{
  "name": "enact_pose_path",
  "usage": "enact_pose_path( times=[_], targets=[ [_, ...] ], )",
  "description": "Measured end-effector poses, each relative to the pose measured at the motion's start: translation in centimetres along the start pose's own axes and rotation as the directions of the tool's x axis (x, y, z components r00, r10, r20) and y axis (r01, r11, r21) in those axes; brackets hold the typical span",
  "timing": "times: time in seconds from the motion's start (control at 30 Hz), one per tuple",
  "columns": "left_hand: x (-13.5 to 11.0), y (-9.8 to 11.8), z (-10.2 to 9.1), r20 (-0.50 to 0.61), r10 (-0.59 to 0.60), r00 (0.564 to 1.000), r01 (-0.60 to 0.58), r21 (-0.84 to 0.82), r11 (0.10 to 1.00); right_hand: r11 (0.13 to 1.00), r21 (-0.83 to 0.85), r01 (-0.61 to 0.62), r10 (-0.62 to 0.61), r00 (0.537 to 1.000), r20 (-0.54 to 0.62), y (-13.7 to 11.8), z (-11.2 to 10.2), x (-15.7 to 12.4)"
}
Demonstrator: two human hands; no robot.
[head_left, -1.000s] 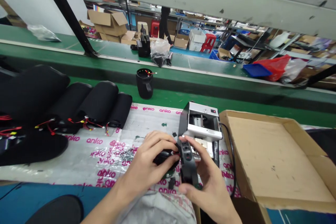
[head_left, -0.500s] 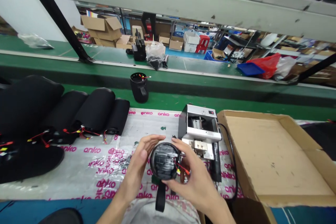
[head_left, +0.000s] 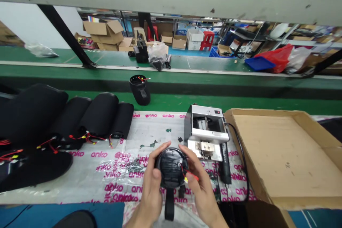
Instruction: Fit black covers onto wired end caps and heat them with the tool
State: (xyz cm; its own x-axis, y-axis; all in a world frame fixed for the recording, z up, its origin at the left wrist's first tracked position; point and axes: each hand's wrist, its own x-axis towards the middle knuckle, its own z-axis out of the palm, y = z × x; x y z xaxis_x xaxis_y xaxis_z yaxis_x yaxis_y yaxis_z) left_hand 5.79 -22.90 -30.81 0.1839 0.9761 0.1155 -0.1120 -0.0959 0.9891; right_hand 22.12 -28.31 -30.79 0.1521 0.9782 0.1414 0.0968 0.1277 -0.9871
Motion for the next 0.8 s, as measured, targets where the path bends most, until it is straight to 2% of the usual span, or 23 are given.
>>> enact_pose_path(
  times=[0.13,0.33,0.43,0.5,0.6,0.7,0.8],
  targets=[
    [-0.4,-0.1,0.4,-0.066,0.0,0.998,0.001,0.021,1.0,1.0,0.012,0.026,-0.024,0.989,-0.146,0.2,1.6,0.2],
    [0.7,0.8,0.0,-0.024,-0.221,0.975,0.221,-0.018,0.975,0.996,-0.022,0.092,-0.094,0.95,-0.298,-0.3,2.4,1.4],
    [0.5,0.2,0.5,-0.139,-0.108,0.984,0.105,-0.034,0.994,0.994,-0.013,0.107,-0.105,0.931,-0.349,-0.3,2.8,0.9],
    [0.3,0.0,1.4,-0.256,-0.034,0.966,0.012,-0.086,0.996,0.996,0.026,0.086,-0.07,0.927,-0.368,-0.2,3.3,0.2],
    [0.0,0.1,3.2,-0.391,-0.084,0.916,0.003,-0.203,0.979,0.995,0.085,0.043,-0.004,0.912,-0.41,0.0,4.2,-0.7],
    [-0.3,0.2,4.2,-0.422,-0.156,0.893,0.027,-0.295,0.955,0.991,0.135,0.015,0.046,0.899,-0.436,0.5,4.5,-0.6],
    [0.2,-0.1,2.5,-0.33,-0.198,0.923,0.11,-0.268,0.957,0.985,0.175,0.003,0.079,0.884,-0.461,1.2,4.6,-0.1]
  ],
)
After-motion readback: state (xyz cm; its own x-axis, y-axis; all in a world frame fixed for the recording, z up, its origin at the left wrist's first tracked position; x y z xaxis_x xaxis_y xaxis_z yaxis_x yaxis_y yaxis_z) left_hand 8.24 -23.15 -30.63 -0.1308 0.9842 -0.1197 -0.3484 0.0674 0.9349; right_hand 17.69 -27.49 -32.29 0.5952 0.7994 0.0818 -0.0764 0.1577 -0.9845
